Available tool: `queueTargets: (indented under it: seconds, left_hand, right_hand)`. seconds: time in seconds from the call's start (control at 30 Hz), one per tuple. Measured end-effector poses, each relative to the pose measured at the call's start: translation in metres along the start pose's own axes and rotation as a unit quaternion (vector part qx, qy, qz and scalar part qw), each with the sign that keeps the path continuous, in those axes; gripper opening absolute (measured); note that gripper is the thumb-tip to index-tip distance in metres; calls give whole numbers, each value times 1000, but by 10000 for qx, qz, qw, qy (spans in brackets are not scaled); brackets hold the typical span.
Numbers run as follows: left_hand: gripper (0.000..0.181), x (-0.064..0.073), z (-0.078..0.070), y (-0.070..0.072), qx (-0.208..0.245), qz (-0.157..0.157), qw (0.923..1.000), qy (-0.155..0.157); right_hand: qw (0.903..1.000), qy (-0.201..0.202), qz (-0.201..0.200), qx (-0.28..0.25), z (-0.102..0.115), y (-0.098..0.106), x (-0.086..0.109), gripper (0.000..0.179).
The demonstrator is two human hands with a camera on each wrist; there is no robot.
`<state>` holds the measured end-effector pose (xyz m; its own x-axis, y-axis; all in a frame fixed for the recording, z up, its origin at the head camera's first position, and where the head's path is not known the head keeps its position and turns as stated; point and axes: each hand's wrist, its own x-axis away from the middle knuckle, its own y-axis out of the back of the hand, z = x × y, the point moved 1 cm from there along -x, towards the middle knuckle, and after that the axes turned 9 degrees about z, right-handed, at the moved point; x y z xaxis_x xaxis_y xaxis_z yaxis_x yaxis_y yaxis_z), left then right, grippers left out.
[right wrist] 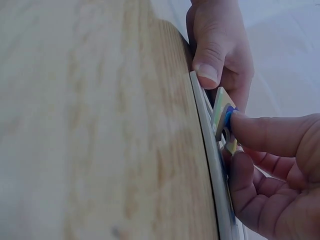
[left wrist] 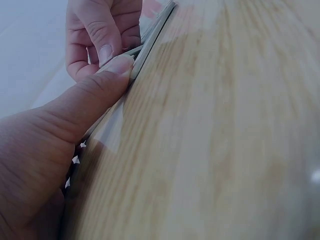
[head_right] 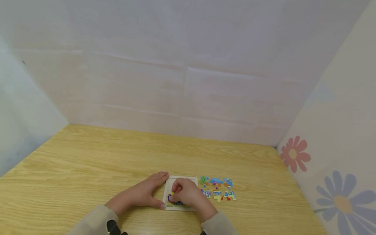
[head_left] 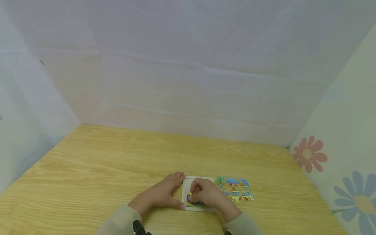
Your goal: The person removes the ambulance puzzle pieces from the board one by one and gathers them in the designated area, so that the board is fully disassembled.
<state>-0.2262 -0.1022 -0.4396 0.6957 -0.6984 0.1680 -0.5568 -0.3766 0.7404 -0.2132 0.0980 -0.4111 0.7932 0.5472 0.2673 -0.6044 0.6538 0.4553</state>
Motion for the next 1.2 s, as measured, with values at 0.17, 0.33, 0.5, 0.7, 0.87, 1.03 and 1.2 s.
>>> queueTargets:
  seconds: [0.17,0.33,0.5,0.7,0.87,1.03,1.2]
  left_hand:
    - [105,0,1,0,-32,-16,10000,0]
    - [106,0,1,0,-82,-17,10000,-14]
    - [105,1,0,1,-105,-36,9999,-39]
    - [105,1,0,2,-124,-28,9999,10]
    - [105,1,0,0,-108,-16,9999,33]
    - [106,1,0,0,-76,-6,9999,89]
    - [105,1,0,0,-96,-20,9999,67]
  right_hand:
    - [9997,38,-80,-209,-3,-1,0,19]
    - [9989,132,-146,-433,-5,-2,0,16]
    - [9979,89,-272,-587,-9,-2,-1,12]
    - [9951,34,-488,-860,-13,-4,-1,14]
    - [9902,37,-605,-1258,-15,-4,-1,16]
    - [9843,165,-626,-1643,-19,-3,1,20]
    - [9801,203,-751,-1824,-24,-1,5,22]
